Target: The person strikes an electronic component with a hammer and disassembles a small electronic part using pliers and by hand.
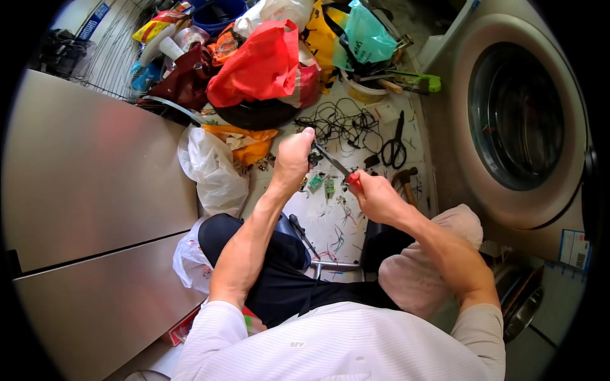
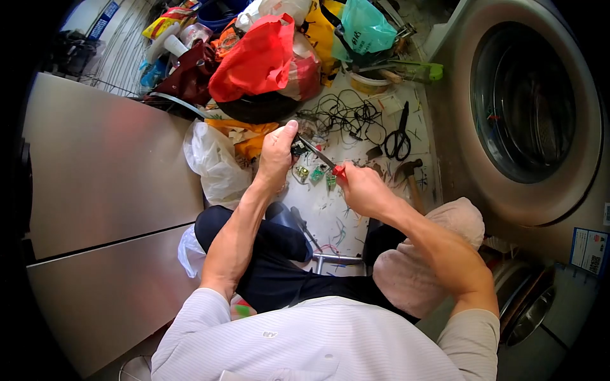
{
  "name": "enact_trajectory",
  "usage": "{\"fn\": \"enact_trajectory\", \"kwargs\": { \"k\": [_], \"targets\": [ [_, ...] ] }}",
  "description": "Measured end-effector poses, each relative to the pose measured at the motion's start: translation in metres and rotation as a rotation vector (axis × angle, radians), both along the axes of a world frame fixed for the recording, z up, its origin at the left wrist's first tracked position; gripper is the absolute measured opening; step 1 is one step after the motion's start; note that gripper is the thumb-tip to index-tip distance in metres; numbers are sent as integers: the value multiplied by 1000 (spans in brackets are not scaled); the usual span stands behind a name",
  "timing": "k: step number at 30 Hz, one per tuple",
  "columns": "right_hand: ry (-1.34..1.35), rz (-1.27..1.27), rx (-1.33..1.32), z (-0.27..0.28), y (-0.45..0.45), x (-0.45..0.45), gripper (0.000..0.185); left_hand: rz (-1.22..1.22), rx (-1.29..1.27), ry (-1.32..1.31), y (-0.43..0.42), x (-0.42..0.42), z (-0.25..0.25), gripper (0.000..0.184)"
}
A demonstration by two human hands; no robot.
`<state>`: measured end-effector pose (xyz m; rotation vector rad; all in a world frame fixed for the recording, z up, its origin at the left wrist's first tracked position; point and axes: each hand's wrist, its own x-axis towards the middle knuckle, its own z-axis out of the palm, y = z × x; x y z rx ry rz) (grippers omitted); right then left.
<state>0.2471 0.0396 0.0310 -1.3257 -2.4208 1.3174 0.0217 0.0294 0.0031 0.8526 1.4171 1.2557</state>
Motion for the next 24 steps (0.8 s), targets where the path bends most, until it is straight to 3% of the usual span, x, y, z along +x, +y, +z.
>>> {"fn": "enact_trajectory", "kwargs": {
  "k": [7, 9, 10, 12, 20, 24],
  "targets": [
    [136, -35, -321, 8, 2, -3, 21, -26, 19, -307, -1, -1, 7, 42],
    [252, -46, -669, 13, 4, -1, 23, -2, 26, -437, 1, 2, 4, 41],
    [252, -46, -670, 15, 3, -2, 23, -2, 25, -437, 2, 3, 3, 41],
    [430, -101, -924, 18, 0, -3, 24, 3, -5, -593, 4, 5, 4, 40],
    [221, -108, -413, -12, 10, -2, 25, 143, 17, -422, 10, 8, -2, 41],
    [128, -85, -208, 1, 12, -6, 27, 214, 29, -295, 10, 5, 1, 41]
  ]
}}
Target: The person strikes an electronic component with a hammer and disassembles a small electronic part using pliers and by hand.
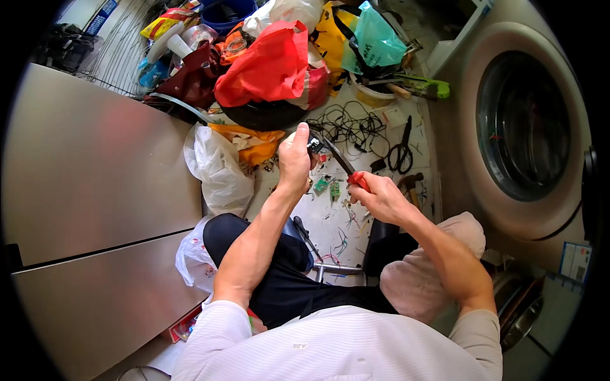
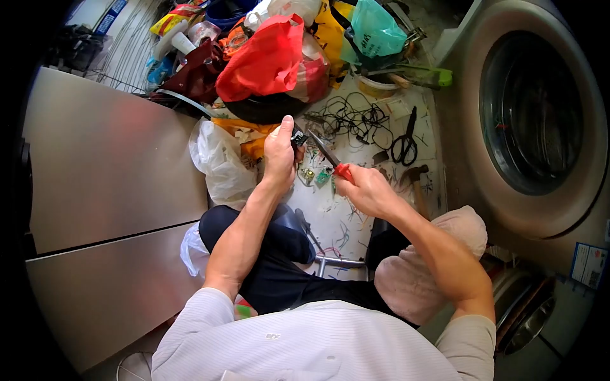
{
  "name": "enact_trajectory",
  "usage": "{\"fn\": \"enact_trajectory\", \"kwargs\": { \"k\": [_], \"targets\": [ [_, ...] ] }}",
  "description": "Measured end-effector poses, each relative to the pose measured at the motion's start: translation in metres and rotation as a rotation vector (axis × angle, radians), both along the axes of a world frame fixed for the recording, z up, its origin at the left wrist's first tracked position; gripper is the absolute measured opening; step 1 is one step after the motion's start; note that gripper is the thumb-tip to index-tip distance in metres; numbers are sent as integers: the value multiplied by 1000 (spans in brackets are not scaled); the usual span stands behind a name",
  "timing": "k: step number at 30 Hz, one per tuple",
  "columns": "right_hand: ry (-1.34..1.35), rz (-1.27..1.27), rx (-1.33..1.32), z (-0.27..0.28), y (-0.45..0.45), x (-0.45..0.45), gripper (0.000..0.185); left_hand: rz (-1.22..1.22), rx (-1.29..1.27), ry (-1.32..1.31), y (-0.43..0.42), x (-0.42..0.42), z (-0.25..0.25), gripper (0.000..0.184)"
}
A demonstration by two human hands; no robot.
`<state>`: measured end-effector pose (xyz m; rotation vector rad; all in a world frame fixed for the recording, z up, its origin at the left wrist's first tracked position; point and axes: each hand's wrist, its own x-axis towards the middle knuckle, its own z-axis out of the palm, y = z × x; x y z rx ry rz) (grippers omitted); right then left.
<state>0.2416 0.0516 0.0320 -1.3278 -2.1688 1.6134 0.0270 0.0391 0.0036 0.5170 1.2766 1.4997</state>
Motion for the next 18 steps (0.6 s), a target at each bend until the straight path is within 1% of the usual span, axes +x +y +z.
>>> {"fn": "enact_trajectory", "kwargs": {
  "k": [1, 3, 4, 6, 10, 12, 15, 18],
  "targets": [
    [1, 3, 0, -1, -1, 0, 27, 30, 4, 14, 0, 1, 0, 41],
    [-25, 41, 172, -4, -3, 3, 27, 58, 8, 27, 1, 2, -1, 41],
    [-25, 42, 172, -4, -3, 3, 27, 60, 13, 45, 1, 2, -1, 42],
    [-112, 83, 276, -3, -4, 4, 25, 61, 16, 63, 1, 2, -1, 42],
    [-105, 109, 315, -5, -4, 6, 24, 74, 27, 70, 0, 4, 3, 42],
    [-100, 124, 424, -5, -6, 6, 23, 75, 29, 63, -1, 4, 4, 42],
    [-106, 138, 412, -5, -6, 7, 22, 76, 56, 42, 1, 5, 3, 42],
    [-98, 135, 414, -4, -5, 7, 21, 62, 25, 85, 0, 6, 3, 42]
  ]
}}
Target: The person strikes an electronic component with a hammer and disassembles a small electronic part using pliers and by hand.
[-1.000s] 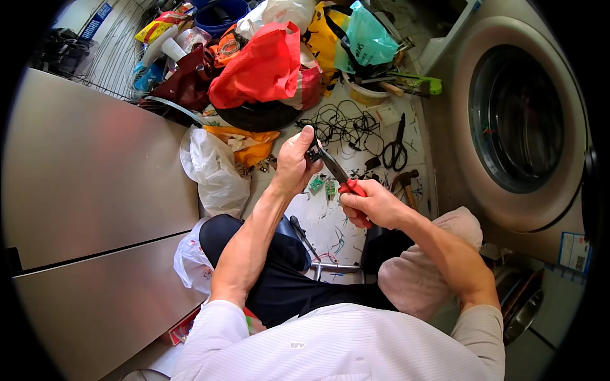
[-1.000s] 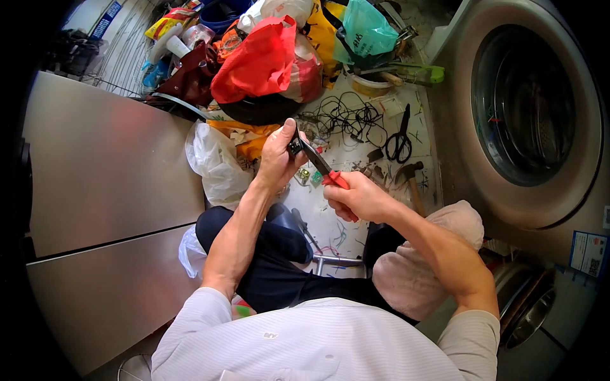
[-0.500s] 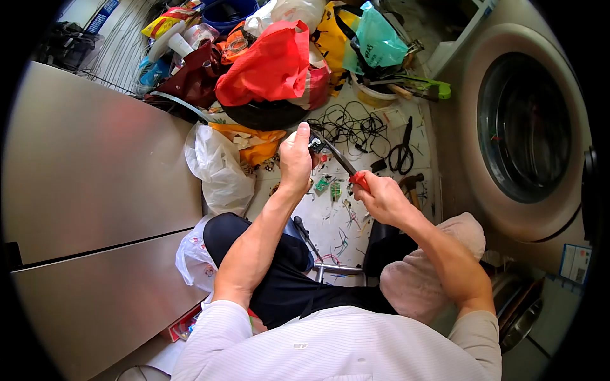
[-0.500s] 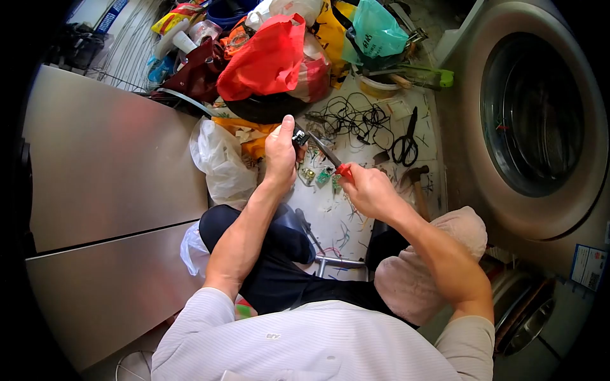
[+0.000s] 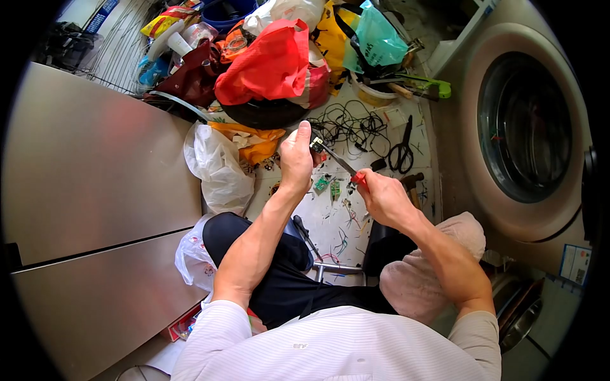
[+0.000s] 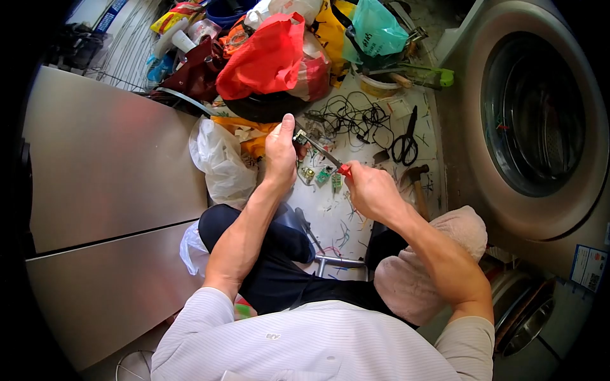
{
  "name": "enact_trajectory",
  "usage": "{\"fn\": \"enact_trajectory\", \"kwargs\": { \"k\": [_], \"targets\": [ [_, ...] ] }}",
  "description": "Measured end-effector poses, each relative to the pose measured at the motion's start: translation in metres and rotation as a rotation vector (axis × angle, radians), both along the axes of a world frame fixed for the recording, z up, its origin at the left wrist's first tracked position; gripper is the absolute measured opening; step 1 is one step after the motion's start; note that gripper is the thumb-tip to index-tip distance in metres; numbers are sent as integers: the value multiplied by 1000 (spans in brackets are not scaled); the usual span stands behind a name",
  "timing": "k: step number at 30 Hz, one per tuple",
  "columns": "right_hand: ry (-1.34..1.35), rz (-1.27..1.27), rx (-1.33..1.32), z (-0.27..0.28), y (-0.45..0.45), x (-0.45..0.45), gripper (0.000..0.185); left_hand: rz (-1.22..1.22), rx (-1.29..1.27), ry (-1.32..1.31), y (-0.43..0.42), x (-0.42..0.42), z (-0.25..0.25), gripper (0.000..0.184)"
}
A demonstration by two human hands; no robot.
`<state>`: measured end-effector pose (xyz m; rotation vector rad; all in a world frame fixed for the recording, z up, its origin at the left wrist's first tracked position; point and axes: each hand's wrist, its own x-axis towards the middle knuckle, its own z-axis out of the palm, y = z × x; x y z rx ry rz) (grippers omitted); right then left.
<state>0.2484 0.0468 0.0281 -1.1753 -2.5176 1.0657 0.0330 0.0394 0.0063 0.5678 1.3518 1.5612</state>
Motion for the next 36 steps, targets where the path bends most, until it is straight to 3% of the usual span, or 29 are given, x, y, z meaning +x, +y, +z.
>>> {"fn": "enact_trajectory", "kwargs": {
  "k": [4, 6, 10, 13, 15, 25, 29, 36],
  "targets": [
    [23, -24, -19, -5, 0, 0, 21, -38, -6, 7, 0, -2, -2, 45],
    [11, -74, -396, -1, 1, -2, 22, -38, -9, 21, -1, -2, -2, 47],
    [21, -64, -526, 6, 4, -6, 24, -28, -31, 64, -4, 1, 8, 46],
    [-6, -134, -552, 10, 1, -8, 9, -49, -16, 88, -5, -2, 5, 44],
    [-89, -106, -465, 4, -2, -7, 22, -58, -4, 77, -6, -3, 5, 43],
    [58, 17, 242, -25, -1, 10, 7, -212, -132, -325, -10, -13, 1, 39],
    [61, 68, 544, -32, 11, 16, 14, -260, -237, -518, -11, -14, -4, 38],
    [49, 89, 584, -27, 14, 18, 12, -406, -236, -740, -19, -17, -13, 38]
  ]
}}
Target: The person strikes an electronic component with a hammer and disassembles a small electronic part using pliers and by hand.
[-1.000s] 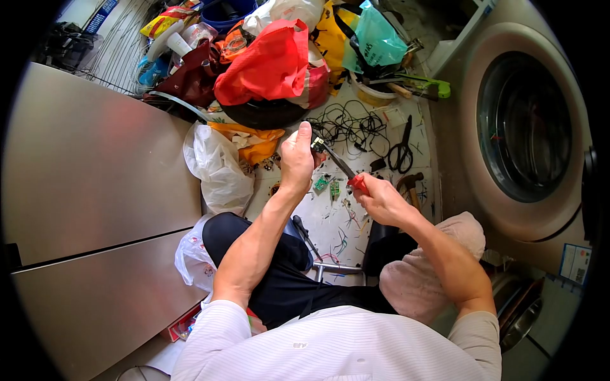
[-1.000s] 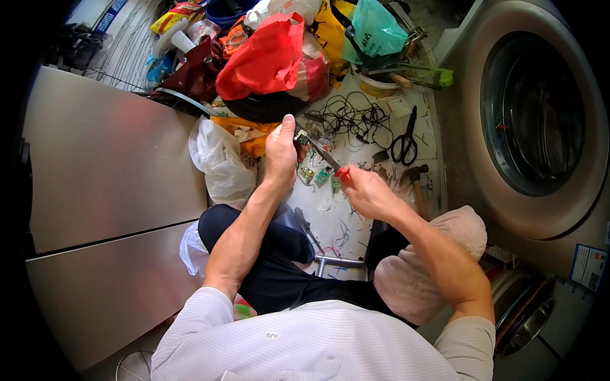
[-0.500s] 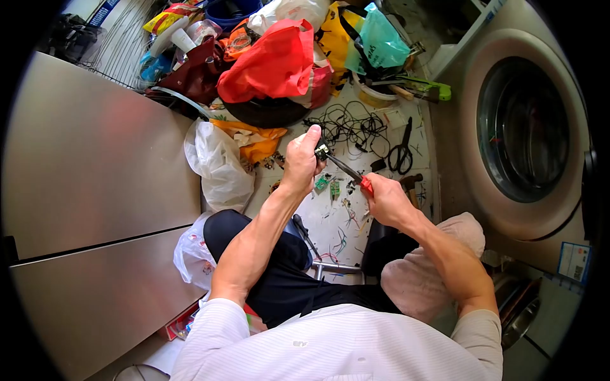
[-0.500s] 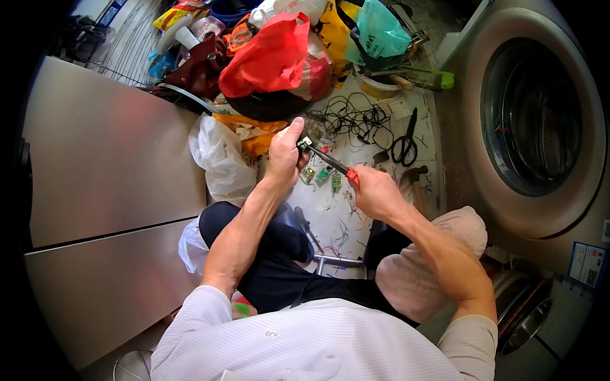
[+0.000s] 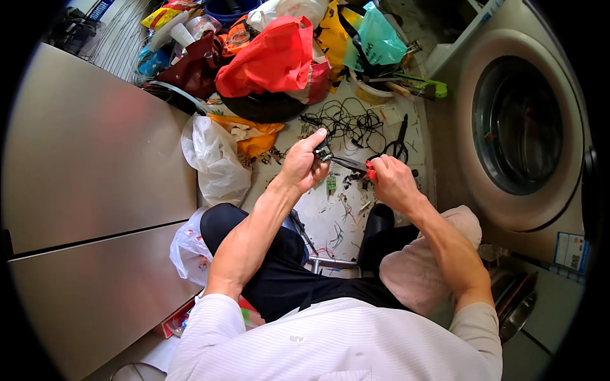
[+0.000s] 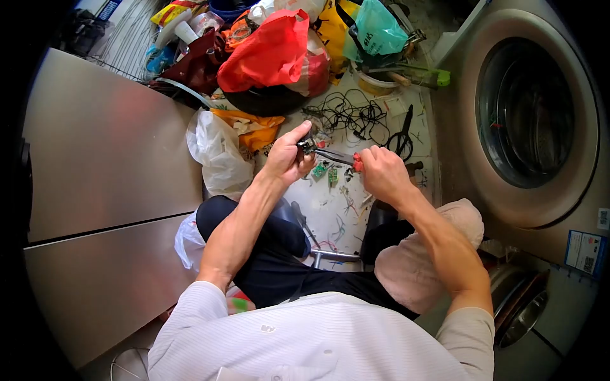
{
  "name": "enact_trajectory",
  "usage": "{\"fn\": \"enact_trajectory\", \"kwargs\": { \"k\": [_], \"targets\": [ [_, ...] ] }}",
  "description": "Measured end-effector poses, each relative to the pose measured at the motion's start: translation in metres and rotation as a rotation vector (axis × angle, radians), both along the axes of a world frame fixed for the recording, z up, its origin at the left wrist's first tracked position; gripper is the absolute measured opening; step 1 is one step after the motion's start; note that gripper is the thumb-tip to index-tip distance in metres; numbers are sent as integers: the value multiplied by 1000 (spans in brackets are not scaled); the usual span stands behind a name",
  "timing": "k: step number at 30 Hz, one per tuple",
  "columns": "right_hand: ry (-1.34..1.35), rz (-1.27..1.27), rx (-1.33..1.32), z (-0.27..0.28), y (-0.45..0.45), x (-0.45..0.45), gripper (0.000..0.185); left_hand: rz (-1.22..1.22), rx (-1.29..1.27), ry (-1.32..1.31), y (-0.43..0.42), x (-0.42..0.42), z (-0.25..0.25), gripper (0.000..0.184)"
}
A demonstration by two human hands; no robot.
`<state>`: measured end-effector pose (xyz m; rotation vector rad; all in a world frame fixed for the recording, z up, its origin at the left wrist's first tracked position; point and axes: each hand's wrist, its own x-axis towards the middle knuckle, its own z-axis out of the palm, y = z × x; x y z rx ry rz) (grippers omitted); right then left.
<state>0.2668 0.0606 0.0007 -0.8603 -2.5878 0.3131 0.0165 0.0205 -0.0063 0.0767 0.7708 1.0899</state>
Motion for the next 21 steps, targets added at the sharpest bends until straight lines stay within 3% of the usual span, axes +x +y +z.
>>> {"fn": "enact_trajectory", "kwargs": {
  "k": [2, 7, 14, 21],
  "targets": [
    [-12, -17, -112, -9, -2, -1, 10, 141, 47, 376, -1, 9, 9, 38],
    [-106, -176, -763, 13, -18, -20, 21, 316, 161, 478, 9, 11, 6, 40],
    [-86, -229, -946, 23, -14, -22, 25, 314, 175, 596, 9, 8, 23, 43],
    [-106, -282, -892, 19, -18, -24, 26, 416, 107, 662, 7, 23, 14, 45]
  ]
}}
